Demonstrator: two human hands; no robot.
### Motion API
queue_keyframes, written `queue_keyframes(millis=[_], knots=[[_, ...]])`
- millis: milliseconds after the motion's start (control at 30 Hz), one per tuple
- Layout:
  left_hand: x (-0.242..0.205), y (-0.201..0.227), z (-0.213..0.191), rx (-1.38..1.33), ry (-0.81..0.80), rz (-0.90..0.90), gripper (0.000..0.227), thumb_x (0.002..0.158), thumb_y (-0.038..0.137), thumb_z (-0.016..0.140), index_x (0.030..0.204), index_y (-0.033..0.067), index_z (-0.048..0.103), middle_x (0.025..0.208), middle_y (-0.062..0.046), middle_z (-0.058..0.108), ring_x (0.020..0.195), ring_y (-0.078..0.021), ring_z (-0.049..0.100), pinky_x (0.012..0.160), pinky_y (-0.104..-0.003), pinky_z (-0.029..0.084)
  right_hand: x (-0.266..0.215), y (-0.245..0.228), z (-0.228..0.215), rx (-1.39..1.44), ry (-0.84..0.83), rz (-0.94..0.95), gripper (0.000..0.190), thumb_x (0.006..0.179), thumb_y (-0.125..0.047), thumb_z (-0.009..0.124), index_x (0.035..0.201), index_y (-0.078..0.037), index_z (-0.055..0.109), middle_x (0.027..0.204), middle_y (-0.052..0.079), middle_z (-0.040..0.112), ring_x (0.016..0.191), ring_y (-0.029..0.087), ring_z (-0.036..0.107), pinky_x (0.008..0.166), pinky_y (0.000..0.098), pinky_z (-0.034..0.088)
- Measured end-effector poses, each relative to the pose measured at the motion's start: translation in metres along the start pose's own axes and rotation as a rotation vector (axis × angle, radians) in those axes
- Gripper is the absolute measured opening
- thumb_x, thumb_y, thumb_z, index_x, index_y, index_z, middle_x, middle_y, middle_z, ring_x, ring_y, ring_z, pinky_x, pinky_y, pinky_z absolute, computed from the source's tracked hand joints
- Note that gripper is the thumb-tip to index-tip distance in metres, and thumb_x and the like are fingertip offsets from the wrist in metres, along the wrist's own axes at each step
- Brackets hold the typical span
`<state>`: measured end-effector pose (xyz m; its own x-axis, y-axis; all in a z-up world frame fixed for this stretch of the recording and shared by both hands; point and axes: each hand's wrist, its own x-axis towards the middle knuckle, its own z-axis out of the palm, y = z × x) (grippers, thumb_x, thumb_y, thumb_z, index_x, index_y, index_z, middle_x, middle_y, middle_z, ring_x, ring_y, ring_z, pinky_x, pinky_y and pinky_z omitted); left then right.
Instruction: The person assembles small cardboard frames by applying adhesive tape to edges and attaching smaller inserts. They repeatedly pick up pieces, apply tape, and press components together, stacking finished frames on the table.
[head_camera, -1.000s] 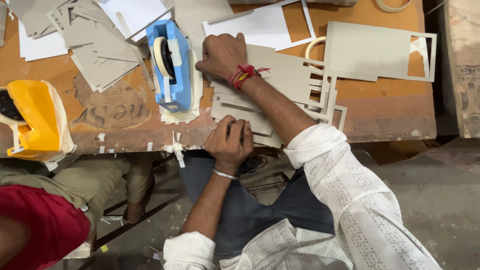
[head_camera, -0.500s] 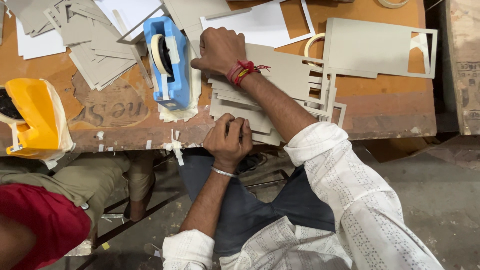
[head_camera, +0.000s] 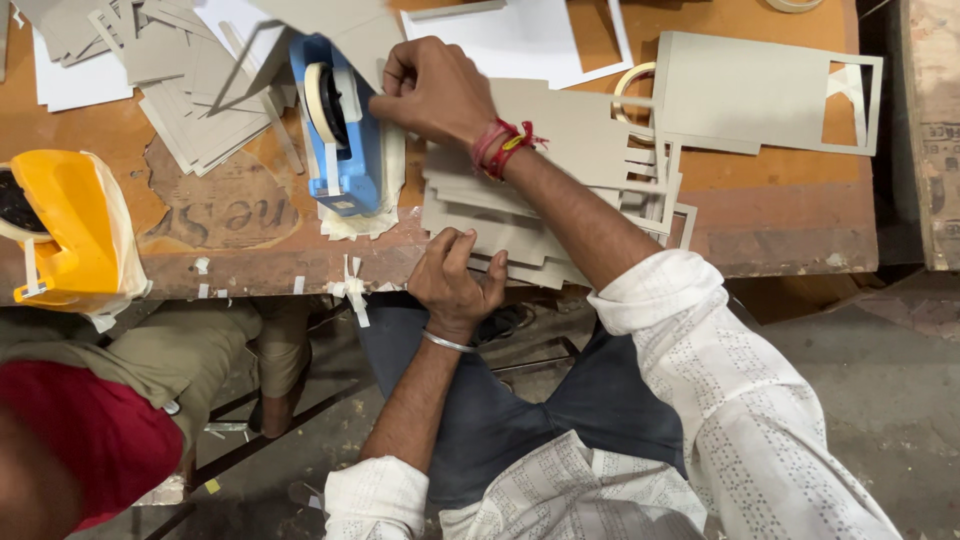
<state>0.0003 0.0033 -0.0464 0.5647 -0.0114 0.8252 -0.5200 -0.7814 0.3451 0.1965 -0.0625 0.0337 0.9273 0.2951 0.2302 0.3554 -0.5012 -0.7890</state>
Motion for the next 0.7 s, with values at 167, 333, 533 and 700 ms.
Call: queue_keyframes(millis=[167, 333, 533, 700], knots=[[0.001, 0.0, -0.003, -0.01, -0.028, -0.001, 0.044, 0.097, 0.034, 0.073, 0.124, 0.0064, 0.052, 0.101, -0.016, 0.067, 0.078, -0.0311, 0.068, 0.064, -0.039, 0.053, -0.019, -0.019, -0.009, 0.382, 0.088, -0.167, 0.019, 0.093, -0.021, 0.063, 0.085, -0.007, 0.054, 0.071, -0.001, 0.054, 0.063, 0.007, 0.051, 0.059, 0.0267, 0.044], [0.004, 0.002, -0.004, -0.016, -0.036, -0.004, 0.041, 0.1, 0.032, 0.072, 0.125, 0.0061, 0.052, 0.101, -0.016, 0.068, 0.081, -0.0326, 0.07, 0.066, -0.041, 0.054, -0.053, -0.027, -0.048, 0.21, 0.149, -0.402, 0.022, 0.101, -0.022, 0.062, 0.102, -0.005, 0.048, 0.078, 0.004, 0.047, 0.067, 0.016, 0.047, 0.063, 0.0349, 0.038], [0.002, 0.003, -0.002, -0.008, -0.035, -0.011, 0.038, 0.102, 0.032, 0.069, 0.123, 0.0058, 0.052, 0.099, -0.016, 0.068, 0.078, -0.0311, 0.069, 0.063, -0.041, 0.053, -0.124, 0.001, -0.123, -0.421, 0.038, -0.719, 0.02, 0.087, -0.032, 0.067, 0.083, -0.015, 0.055, 0.07, 0.003, 0.05, 0.068, 0.021, 0.045, 0.068, 0.0392, 0.036], [0.002, 0.003, -0.002, 0.008, -0.051, -0.005, 0.037, 0.103, 0.032, 0.068, 0.123, 0.0055, 0.053, 0.097, -0.015, 0.07, 0.076, -0.0292, 0.071, 0.06, -0.039, 0.052, -0.162, 0.02, -0.163, -0.269, -0.064, -0.613, 0.029, 0.096, -0.04, 0.067, 0.089, -0.012, 0.07, 0.083, 0.005, 0.068, 0.074, 0.02, 0.066, 0.065, 0.0338, 0.05]])
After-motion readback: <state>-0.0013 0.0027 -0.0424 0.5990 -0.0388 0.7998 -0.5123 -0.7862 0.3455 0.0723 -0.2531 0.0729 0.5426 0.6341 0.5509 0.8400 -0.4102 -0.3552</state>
